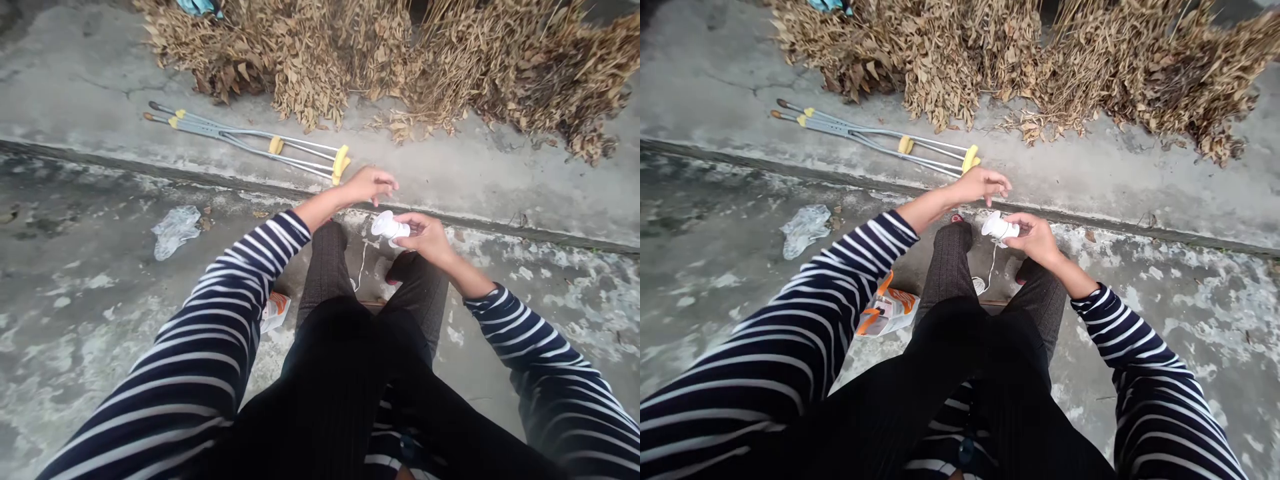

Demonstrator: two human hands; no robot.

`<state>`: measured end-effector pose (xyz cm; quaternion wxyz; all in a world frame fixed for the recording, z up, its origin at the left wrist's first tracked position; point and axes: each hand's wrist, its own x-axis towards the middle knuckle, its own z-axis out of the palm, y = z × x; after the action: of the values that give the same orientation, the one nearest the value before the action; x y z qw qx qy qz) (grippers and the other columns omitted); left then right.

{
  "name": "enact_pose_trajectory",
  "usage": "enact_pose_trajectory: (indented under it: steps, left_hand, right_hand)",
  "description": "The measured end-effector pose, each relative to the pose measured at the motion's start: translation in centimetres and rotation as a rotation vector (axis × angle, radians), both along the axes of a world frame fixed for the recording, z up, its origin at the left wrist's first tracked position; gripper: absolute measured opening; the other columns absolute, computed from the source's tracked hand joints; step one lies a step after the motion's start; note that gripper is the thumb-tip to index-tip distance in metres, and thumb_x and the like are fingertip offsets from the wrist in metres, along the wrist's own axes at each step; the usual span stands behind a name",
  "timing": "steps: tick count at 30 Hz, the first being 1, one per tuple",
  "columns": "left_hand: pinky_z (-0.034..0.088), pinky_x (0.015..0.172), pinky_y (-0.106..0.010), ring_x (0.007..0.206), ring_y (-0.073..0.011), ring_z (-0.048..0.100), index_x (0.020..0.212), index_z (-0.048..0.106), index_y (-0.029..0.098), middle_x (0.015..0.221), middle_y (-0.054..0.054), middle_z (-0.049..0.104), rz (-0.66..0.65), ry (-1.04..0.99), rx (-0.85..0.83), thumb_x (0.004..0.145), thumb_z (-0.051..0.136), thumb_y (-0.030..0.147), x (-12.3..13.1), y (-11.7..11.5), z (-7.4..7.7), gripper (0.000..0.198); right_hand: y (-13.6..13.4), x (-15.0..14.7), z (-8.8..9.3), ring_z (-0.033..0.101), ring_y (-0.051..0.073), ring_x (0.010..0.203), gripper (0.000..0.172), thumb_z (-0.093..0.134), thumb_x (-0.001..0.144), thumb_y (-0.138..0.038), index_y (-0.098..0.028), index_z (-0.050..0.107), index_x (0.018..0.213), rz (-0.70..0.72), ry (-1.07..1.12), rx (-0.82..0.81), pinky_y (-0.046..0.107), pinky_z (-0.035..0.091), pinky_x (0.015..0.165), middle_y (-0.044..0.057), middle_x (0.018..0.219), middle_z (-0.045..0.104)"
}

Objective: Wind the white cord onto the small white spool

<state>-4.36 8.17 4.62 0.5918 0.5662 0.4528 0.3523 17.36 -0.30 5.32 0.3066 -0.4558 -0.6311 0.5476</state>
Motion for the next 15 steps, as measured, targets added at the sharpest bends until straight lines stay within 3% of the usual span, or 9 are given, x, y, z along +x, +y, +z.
enact_pose_trajectory:
  steps: [3, 6, 9, 15]
  left_hand:
    - [0.05, 0.063, -0.023, 0.072, -0.0117, 0.065, 0.098, 0.077, 0.009, 0.091, -0.01, 0.075, -0.048, -0.179, -0.119, 0.087, 0.07, 0.014, 0.2, -3.5, -1.4, 0.014]
    - [0.053, 0.065, -0.024, 0.073, -0.0119, 0.067, 0.105, 0.077, 0.011, 0.095, -0.009, 0.076, -0.076, -0.325, -0.244, 0.083, 0.076, 0.015, 0.8, -5.9, -2.7, 0.023]
    - [0.056, 0.072, -0.027, 0.081, -0.0143, 0.07, 0.109, 0.075, 0.012, 0.099, -0.009, 0.076, -0.062, -0.427, -0.279, 0.076, 0.082, 0.012, 1.9, -7.1, -3.4, 0.034]
    - [0.055, 0.073, -0.028, 0.07, -0.0127, 0.069, 0.096, 0.072, 0.008, 0.082, -0.007, 0.075, -0.11, -0.385, -0.204, 0.079, 0.083, 0.024, 3.1, -8.4, -3.2, 0.026]
  right_hand:
    - [0.8, 0.3, 0.8, 0.072, 0.022, 0.087, 0.046, 0.091, 0.053, -0.029, -0.019, 0.077, 0.095, -0.047, 0.054, -0.035, 0.04, 0.059, 0.087, 0.005, 0.094, 0.079]
    - [1.4, 0.5, 1.7, 0.072, 0.022, 0.088, 0.045, 0.092, 0.052, -0.028, -0.018, 0.079, 0.094, -0.076, 0.06, -0.052, 0.04, 0.058, 0.087, 0.006, 0.097, 0.08]
    - [1.8, 0.6, 2.4, 0.071, 0.021, 0.082, 0.044, 0.091, 0.053, -0.027, -0.017, 0.08, 0.094, -0.092, 0.032, -0.064, 0.039, 0.059, 0.08, 0.006, 0.094, 0.08]
    - [2.3, 1.0, 2.9, 0.066, 0.018, 0.072, 0.042, 0.091, 0.051, -0.023, -0.015, 0.081, 0.09, -0.125, -0.017, -0.059, 0.033, 0.057, 0.07, 0.004, 0.084, 0.077]
